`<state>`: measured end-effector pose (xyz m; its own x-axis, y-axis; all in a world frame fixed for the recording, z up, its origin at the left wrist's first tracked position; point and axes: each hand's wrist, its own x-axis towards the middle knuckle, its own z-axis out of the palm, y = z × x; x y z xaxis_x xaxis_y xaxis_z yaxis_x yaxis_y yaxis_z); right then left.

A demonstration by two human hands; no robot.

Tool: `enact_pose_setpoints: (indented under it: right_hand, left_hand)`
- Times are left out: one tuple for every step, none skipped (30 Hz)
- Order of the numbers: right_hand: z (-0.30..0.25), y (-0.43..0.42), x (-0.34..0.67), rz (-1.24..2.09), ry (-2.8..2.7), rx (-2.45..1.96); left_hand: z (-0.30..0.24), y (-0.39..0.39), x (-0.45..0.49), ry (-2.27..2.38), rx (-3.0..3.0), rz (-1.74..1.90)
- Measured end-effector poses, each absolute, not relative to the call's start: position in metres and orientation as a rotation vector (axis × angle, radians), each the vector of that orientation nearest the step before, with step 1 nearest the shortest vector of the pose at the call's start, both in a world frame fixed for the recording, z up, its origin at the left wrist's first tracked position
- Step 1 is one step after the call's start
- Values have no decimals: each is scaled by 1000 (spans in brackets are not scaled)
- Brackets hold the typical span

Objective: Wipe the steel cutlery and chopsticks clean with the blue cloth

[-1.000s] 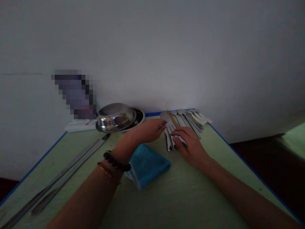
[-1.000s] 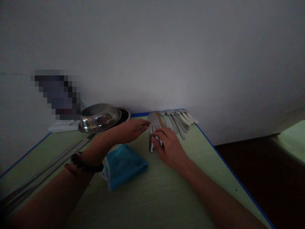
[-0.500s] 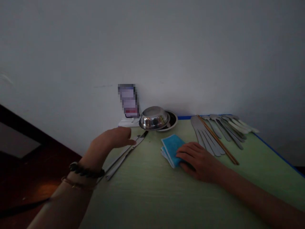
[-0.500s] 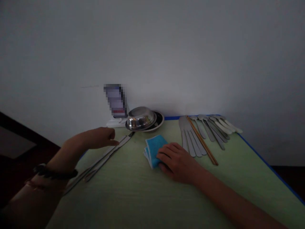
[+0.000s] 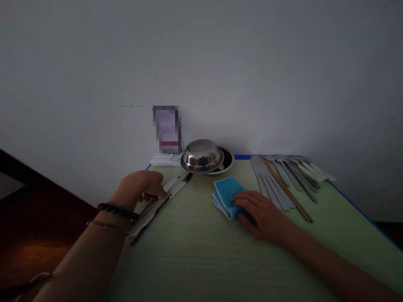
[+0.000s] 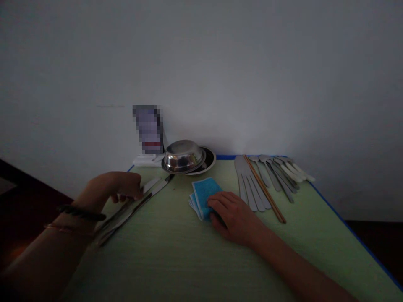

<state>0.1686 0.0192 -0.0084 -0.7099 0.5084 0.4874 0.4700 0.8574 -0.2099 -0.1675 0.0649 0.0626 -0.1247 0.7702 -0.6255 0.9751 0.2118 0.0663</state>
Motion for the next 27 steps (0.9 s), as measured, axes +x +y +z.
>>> enact_pose_setpoints:
  right_hand:
    - [-8, 19, 169, 97, -2478, -724]
    - [-8, 19, 168, 100, -2473, -736]
    - [-8, 18, 168, 102, -2469, -745]
    - [-8, 18, 168, 105, -2467, -754]
    - [-7, 17, 168, 109, -2465, -761]
    - [-7, 17, 168, 113, -2462, -764]
    - [-7, 16, 168, 117, -2460, -765]
    - [-6, 16, 168, 122, -2458, -767]
    - [-5, 16, 168, 125, -2454, -771]
    - [-5, 16, 168, 129, -2450, -776]
    - [-4, 16, 168, 131, -2445, -780]
    - [-4, 16, 168, 135, -2444, -785]
    - [-4, 16, 168, 139, -2443, -791]
    - [-5, 16, 168, 145, -2446, -797]
    - [-6, 16, 169, 150, -2446, -801]
    - [-7, 16, 169, 153, -2439, -805]
    - [-9, 16, 170, 156, -2421, -809]
    - [-10, 16, 171, 164, -2387, -823]
    - [-10, 16, 172, 186, -2330, -853]
    - [-8, 17, 173, 221, -2250, -903]
    - [-4, 19, 174, 270, -2147, -970]
    - [2, 23, 176, 321, -2024, -1040]
    - [12, 28, 177, 371, -1885, -1106]
    - [24, 34, 180, 414, -1752, -1162]
    - [38, 42, 182, 426, -1618, -1177]
    - [53, 51, 186, 453, -1515, -1208]
    - [69, 60, 189, 499, -1450, -1236]
  left_hand:
    - [62, 65, -170, 1947, 1598, -475]
    - [62, 64, -173, 1943, 1584, -456]
    - [62, 63, -176, 1939, 1570, -436]
    - [62, 63, -178, 1936, 1559, -413]
    - [63, 62, -181, 1934, 1550, -391]
    - [64, 61, -183, 1932, 1546, -367]
    - [66, 61, -185, 1929, 1549, -338]
    - [69, 60, -186, 1922, 1559, -306]
    - [72, 59, -187, 1913, 1574, -272]
    - [77, 57, -187, 1903, 1595, -238]
    - [83, 55, -187, 1890, 1620, -202]
    - [90, 52, -187, 1879, 1645, -171]
    - [98, 49, -185, 1869, 1677, -132]
    - [107, 45, -182, 1843, 1702, -97]
    - [115, 41, -178, 1817, 1738, -44]
    - [123, 36, -172, 1775, 1780, 6]
    - [130, 33, -165, 1695, 1846, 81]
    - [136, 30, -156, 1617, 1898, 147]
    - [141, 28, -146, 1569, 1938, 205]
    - [145, 27, -136, 1508, 1978, 269]
    - [149, 28, -125, 1457, 2000, 327]
    - [153, 30, -114, 1386, 2002, 360]
    - [157, 34, -103, 1299, 2002, 384]
    - [161, 38, -92, 1230, 1986, 416]
    - [165, 42, -81, 1180, 1969, 453]
    - [169, 46, -70, 1143, 1963, 469]
    - [173, 50, -59, 1110, 1962, 485]
